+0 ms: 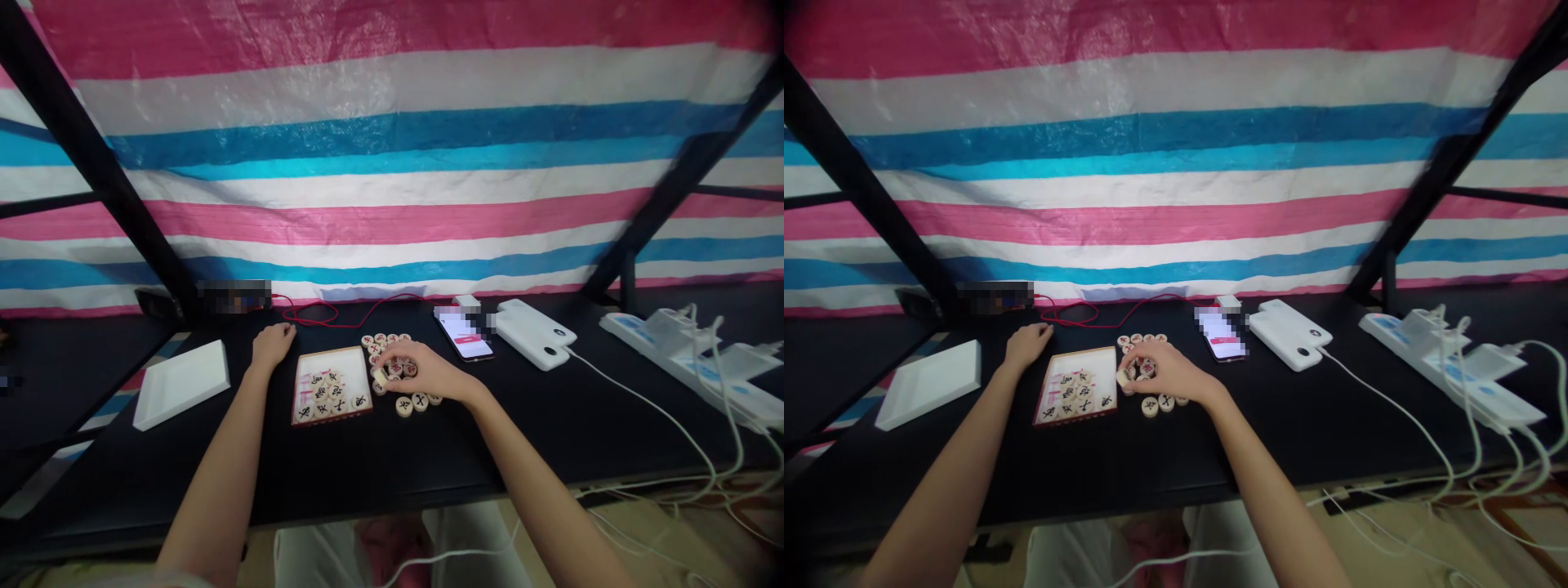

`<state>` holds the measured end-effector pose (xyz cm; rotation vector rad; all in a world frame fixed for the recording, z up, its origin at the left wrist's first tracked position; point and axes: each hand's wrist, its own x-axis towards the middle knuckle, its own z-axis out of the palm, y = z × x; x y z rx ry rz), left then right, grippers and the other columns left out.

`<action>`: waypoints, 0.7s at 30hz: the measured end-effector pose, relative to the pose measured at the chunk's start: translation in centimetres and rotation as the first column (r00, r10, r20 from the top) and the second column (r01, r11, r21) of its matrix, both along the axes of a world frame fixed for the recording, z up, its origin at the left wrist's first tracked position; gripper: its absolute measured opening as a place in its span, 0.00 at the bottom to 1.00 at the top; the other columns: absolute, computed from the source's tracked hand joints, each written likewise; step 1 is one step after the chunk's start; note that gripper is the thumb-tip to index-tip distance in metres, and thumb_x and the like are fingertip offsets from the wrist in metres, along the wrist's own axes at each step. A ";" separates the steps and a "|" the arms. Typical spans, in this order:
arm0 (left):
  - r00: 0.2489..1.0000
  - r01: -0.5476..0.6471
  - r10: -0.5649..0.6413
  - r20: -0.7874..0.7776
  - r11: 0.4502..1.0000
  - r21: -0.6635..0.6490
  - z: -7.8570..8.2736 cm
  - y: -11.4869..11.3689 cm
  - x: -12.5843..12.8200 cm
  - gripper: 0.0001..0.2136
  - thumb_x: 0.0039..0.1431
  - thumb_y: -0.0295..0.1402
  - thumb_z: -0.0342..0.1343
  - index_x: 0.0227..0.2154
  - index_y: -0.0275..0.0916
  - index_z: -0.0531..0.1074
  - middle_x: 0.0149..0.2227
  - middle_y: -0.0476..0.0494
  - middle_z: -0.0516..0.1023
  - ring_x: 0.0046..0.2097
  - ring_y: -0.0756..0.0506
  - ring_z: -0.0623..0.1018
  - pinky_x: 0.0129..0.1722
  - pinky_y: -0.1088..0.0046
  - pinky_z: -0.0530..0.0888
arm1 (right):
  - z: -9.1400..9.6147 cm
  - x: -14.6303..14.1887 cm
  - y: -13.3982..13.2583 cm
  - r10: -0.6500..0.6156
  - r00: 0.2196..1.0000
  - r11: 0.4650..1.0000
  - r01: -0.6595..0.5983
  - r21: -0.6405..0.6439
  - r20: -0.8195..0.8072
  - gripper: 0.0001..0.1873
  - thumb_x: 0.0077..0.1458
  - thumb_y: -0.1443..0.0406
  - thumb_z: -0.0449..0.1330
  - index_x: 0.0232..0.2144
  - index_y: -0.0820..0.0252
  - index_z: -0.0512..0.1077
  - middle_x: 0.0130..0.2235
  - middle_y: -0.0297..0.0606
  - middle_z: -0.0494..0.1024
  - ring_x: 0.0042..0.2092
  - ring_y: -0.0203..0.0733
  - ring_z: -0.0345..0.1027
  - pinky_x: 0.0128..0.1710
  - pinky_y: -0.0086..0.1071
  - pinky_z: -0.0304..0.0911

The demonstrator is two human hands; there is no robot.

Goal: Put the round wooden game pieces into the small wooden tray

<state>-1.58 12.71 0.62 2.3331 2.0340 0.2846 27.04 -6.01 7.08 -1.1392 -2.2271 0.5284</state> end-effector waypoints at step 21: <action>1.000 -0.015 0.015 -0.009 1.000 -0.003 0.1 -0.2 0.1 0.23 0.58 0.44 0.35 0.39 0.40 0.74 0.41 0.35 0.77 0.43 0.35 0.75 0.38 0.64 0.69 | -1.9 0.2 -0.9 -0.004 0.959 0.998 0.023 -0.064 0.283 0.14 0.44 0.63 0.66 0.36 0.53 0.74 0.45 0.33 0.70 0.47 0.42 0.62 0.49 0.36 0.51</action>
